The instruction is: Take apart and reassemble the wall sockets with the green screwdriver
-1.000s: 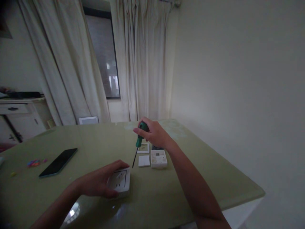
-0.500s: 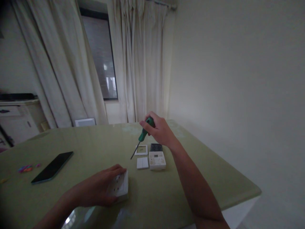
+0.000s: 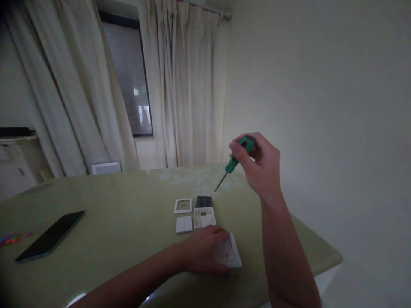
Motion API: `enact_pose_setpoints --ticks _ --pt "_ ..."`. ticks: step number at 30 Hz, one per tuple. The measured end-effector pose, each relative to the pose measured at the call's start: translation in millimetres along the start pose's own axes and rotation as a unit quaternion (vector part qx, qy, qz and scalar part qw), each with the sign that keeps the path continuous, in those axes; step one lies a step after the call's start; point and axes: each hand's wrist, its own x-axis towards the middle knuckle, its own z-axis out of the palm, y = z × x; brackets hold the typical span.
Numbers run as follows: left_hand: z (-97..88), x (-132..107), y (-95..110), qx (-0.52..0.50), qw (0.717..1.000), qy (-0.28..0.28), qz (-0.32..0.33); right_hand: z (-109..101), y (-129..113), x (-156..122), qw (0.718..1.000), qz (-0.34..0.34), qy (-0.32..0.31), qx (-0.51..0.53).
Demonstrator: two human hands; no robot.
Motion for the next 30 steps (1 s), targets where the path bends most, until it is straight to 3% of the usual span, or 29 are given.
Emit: enact_pose_setpoints --ticks 3,7,11,14,19,24,27,30 --pt "11.8 48 0 0.035 0.999 0.018 -0.002 -16 -7 0 0.999 -0.023 -0.007 -0.027" --pt "14.4 96 -12 0.065 0.997 0.026 -0.012 -33 -14 -4 0.997 -0.032 -0.018 -0.062" --pt "9.7 124 -29 0.069 0.997 0.036 -0.023 -40 -13 -8 0.998 -0.012 -0.017 -0.063" --pt "4.2 131 -39 0.07 0.996 0.052 -0.033 -37 -6 -9 0.998 -0.004 -0.011 -0.067" --pt "-26.5 111 -75 0.066 0.989 0.115 -0.064 -29 5 -7 0.994 -0.015 -0.003 -0.105" --pt "-63.1 49 -139 0.062 0.964 0.184 -0.183 -14 10 0 0.986 -0.03 -0.015 -0.162" --pt "-63.1 15 -162 0.047 0.958 0.189 -0.212 8 20 1 0.979 -0.034 -0.107 -0.17" --pt "-52.6 4 -161 0.027 0.963 0.193 -0.187 35 41 -5 0.945 -0.008 -0.285 -0.161"
